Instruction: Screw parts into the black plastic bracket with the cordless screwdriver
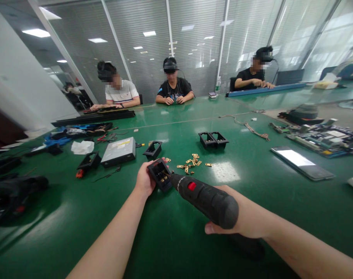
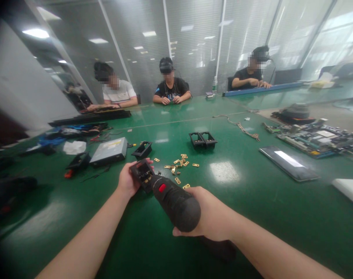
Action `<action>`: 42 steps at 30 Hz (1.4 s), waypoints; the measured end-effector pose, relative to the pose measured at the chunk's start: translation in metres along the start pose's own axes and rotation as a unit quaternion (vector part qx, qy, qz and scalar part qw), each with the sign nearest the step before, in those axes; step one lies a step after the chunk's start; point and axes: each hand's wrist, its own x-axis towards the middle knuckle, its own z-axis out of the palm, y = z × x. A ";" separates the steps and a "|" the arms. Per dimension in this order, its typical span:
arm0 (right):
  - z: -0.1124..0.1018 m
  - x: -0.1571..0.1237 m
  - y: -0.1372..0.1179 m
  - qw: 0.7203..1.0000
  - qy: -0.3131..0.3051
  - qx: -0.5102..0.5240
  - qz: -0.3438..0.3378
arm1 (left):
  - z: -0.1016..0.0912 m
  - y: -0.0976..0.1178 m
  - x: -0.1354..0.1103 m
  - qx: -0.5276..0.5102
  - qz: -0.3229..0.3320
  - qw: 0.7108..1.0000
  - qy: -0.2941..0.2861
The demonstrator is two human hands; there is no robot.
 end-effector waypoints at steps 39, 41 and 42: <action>0.002 0.000 0.001 0.999 -0.008 0.023 0.033 | -0.003 0.001 0.000 0.000 0.013 1.000 -0.015; 0.003 -0.001 0.003 0.999 -0.003 0.020 0.029 | -0.005 0.001 0.000 -0.001 0.006 1.000 -0.015; 0.003 -0.001 0.003 1.000 -0.003 0.018 0.025 | -0.005 0.000 0.001 -0.004 0.004 1.000 -0.013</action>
